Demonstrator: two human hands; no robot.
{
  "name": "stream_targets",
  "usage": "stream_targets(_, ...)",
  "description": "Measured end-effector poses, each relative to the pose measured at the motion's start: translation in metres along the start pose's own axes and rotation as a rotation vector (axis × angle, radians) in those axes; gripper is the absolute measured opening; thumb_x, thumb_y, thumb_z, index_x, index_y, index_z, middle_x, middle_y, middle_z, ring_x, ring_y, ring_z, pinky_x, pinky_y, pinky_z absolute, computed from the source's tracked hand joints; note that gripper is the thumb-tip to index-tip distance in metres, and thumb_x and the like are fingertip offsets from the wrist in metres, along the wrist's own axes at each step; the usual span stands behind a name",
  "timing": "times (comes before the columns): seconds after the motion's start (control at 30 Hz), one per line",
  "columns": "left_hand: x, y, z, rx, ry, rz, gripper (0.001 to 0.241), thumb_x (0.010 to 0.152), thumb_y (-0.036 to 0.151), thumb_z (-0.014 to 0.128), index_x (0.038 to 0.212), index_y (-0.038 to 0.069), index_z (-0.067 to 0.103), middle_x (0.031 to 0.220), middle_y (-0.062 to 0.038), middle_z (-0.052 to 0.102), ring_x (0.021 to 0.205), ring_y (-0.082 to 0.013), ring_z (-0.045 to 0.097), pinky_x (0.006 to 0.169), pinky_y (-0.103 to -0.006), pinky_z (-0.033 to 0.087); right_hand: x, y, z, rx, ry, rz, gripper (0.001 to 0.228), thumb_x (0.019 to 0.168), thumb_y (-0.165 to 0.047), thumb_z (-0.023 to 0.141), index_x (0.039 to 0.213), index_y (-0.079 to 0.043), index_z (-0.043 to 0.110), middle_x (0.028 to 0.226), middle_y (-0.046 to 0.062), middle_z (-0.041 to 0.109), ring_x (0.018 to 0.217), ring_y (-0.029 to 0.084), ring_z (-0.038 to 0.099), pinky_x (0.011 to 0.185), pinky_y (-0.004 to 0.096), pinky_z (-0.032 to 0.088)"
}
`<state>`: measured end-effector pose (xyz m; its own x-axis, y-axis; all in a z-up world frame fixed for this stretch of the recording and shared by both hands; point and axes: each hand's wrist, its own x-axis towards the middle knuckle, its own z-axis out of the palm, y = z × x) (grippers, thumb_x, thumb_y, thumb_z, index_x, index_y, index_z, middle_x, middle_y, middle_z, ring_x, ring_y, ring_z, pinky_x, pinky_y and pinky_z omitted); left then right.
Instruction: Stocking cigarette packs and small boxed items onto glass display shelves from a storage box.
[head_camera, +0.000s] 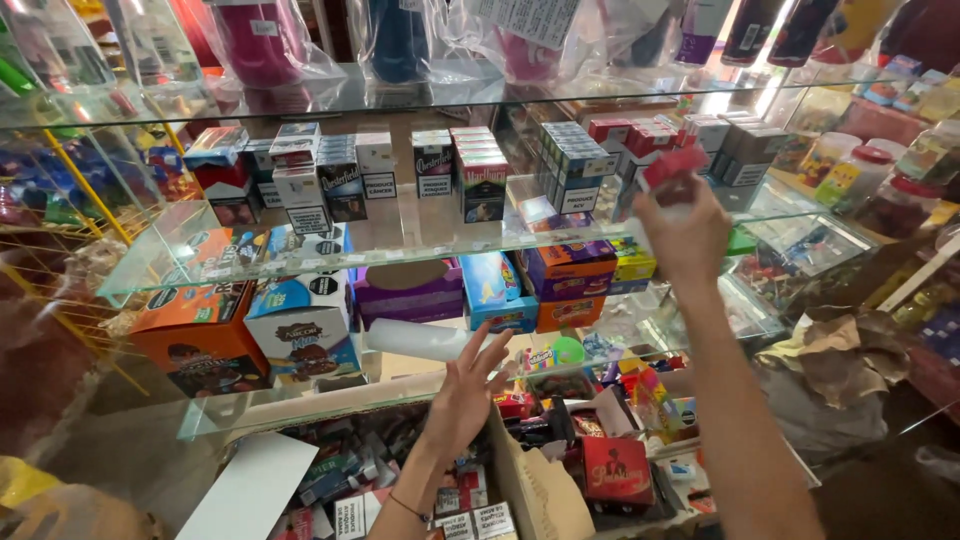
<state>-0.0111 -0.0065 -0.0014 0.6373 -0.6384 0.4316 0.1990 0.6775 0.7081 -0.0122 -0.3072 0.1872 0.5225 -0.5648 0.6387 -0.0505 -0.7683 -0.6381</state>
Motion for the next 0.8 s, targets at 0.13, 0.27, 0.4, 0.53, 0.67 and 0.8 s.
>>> stream_targets(0.13, 0.001, -0.005, -0.003, -0.033, 0.066, -0.046, 0.091, 0.092, 0.064, 0.048, 0.163, 0.014, 0.021, 0.162, -0.013, 0.039, 0.14, -0.0273, 0.045, 0.114, -0.0426, 0.033, 0.039, -0.001, 0.019, -0.05, -0.226, 0.143, 0.026, 0.093, -0.028, 0.073, 0.112, -0.012, 0.067, 0.102, 0.005, 0.076, 0.081, 0.019, 0.073, 0.068, 0.029, 0.061)
stream_targets(0.27, 0.001, -0.005, -0.006, -0.031, 0.124, -0.059, 0.089, 0.09, 0.065, 0.048, 0.16, 0.013, 0.03, 0.159, -0.015, 0.045, 0.138, -0.0285, 0.048, 0.113, -0.0436, 0.036, 0.063, 0.031, 0.062, -0.245, -0.295, 0.087, 0.061, 0.089, -0.055, 0.077, 0.113, -0.001, 0.065, 0.087, 0.012, 0.073, 0.07, 0.022, 0.068, 0.055, 0.033, 0.056)
stream_targets(0.4, 0.003, 0.0, -0.004, -0.027, 0.134, -0.043, 0.084, 0.091, 0.065, 0.045, 0.157, 0.012, 0.038, 0.153, -0.015, 0.051, 0.137, -0.0293, 0.05, 0.114, -0.0448, 0.037, 0.075, 0.051, 0.084, -0.319, -0.274, 0.023, 0.069, 0.088, -0.078, 0.065, 0.085, -0.01, 0.052, 0.067, 0.005, 0.053, 0.059, 0.021, 0.054, 0.047, 0.039, 0.041)
stream_targets(0.53, 0.003, 0.0, -0.007, -0.049, 0.123, -0.033, 0.082, 0.093, 0.064, 0.045, 0.156, 0.011, 0.039, 0.152, -0.015, 0.053, 0.136, -0.0284, 0.051, 0.113, -0.0443, 0.038, 0.071, 0.048, 0.087, -0.416, -0.261, -0.015, 0.08, 0.09, -0.073, 0.07, 0.104, 0.006, 0.065, 0.106, 0.023, 0.069, 0.085, 0.031, 0.07, 0.064, 0.038, 0.062)
stream_targets(0.67, 0.004, 0.001, -0.007, -0.094, 0.1, -0.01, 0.078, 0.095, 0.062, 0.046, 0.152, 0.01, 0.044, 0.149, -0.016, 0.054, 0.134, -0.0297, 0.052, 0.112, -0.044, 0.04, 0.066, 0.039, 0.081, -0.353, -0.207, -0.008, 0.06, 0.091, -0.054, 0.079, 0.101, 0.002, 0.061, 0.103, 0.021, 0.066, 0.086, 0.032, 0.066, 0.068, 0.041, 0.058)
stream_targets(0.8, 0.004, 0.001, -0.006, -0.087, 0.086, -0.019, 0.076, 0.096, 0.062, 0.046, 0.151, 0.01, 0.046, 0.146, -0.014, 0.057, 0.133, -0.0292, 0.053, 0.114, -0.0441, 0.04, 0.068, 0.048, 0.083, -0.287, -0.213, -0.05, 0.032, 0.096, -0.033, 0.077, 0.091, -0.007, 0.058, 0.083, 0.01, 0.064, 0.073, 0.025, 0.062, 0.059, 0.038, 0.052)
